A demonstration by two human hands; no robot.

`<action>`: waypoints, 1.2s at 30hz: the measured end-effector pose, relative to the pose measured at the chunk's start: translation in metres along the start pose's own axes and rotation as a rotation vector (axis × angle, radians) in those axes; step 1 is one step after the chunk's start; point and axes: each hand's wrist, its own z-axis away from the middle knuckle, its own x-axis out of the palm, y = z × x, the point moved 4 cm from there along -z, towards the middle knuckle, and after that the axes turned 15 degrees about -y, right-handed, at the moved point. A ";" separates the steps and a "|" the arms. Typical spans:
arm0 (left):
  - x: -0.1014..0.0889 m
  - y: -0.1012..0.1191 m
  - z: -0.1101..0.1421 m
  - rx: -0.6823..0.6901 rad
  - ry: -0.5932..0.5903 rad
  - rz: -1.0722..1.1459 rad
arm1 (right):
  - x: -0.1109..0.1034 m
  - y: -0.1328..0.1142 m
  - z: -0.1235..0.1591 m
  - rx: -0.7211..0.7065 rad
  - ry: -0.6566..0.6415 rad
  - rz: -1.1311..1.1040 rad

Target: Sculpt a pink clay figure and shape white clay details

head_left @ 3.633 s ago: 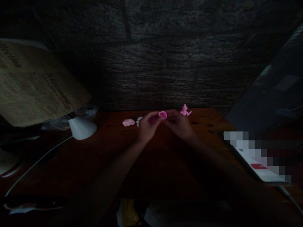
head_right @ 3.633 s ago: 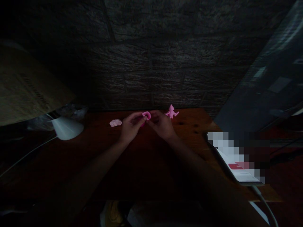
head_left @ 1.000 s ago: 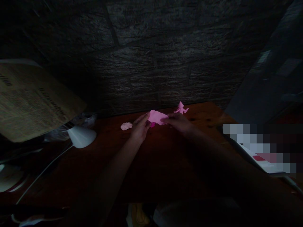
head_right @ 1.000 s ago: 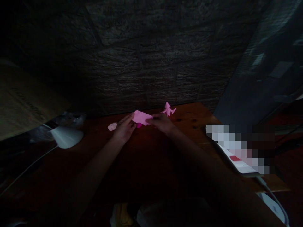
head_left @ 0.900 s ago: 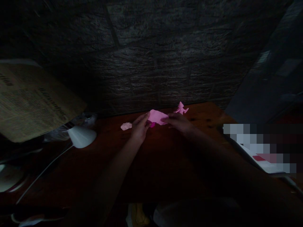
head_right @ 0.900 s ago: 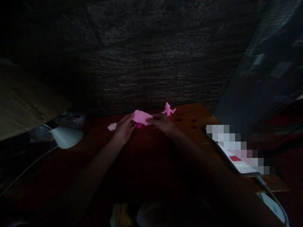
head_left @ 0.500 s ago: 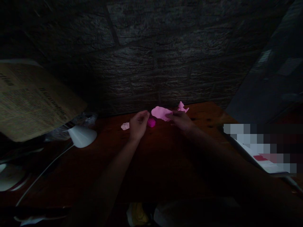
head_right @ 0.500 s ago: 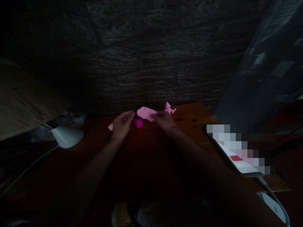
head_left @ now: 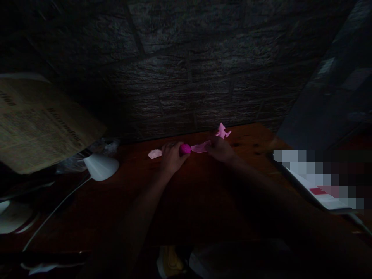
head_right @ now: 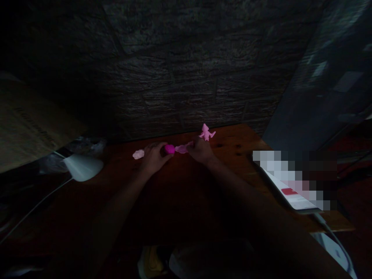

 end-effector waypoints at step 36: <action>0.020 0.027 0.006 0.368 -0.086 0.190 | 0.000 -0.004 0.002 -0.182 -0.463 -0.239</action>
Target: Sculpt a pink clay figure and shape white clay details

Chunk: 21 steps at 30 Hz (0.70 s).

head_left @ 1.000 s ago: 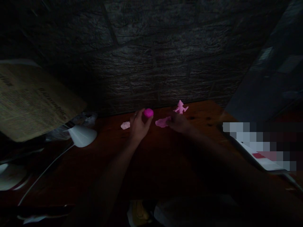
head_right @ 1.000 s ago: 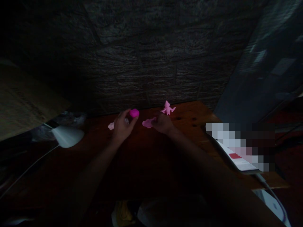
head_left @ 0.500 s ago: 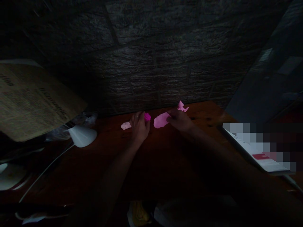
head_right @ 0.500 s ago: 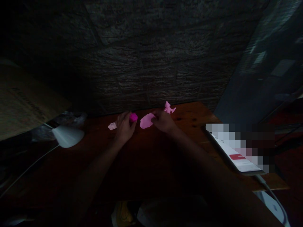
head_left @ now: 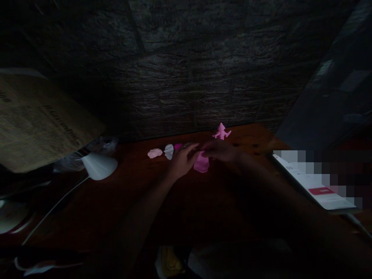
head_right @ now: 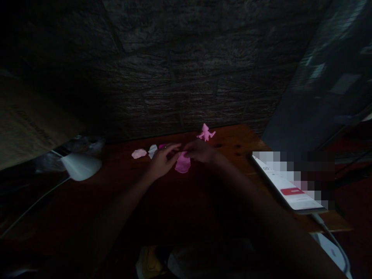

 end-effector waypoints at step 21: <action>0.000 -0.013 -0.001 -0.349 0.141 0.701 | -0.001 0.004 -0.004 -0.072 0.068 0.029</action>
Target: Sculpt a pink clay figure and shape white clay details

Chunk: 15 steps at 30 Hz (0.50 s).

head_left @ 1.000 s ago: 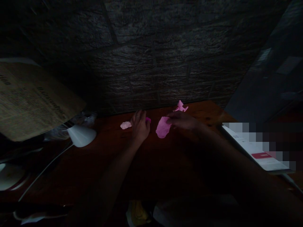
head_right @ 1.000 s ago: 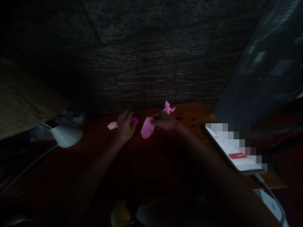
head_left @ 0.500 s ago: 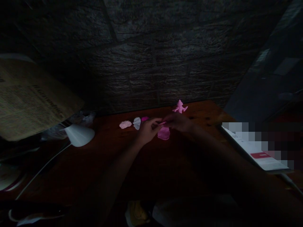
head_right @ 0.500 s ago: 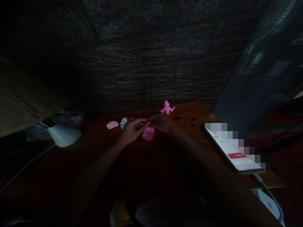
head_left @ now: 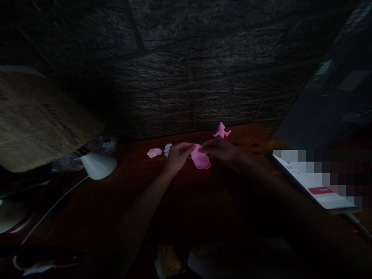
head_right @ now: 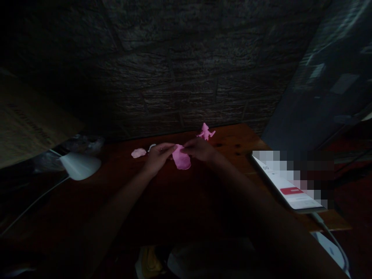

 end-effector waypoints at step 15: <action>-0.002 0.004 0.001 -0.004 0.065 0.033 | -0.003 -0.005 0.000 -0.120 0.230 -0.134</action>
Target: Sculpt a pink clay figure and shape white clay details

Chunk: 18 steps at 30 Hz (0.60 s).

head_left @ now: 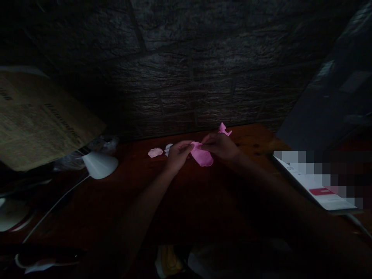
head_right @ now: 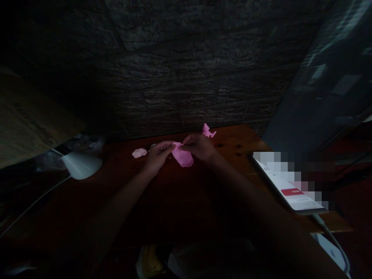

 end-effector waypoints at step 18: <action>0.003 -0.001 -0.001 0.003 -0.112 -0.060 | 0.004 0.001 0.000 0.011 -0.084 -0.120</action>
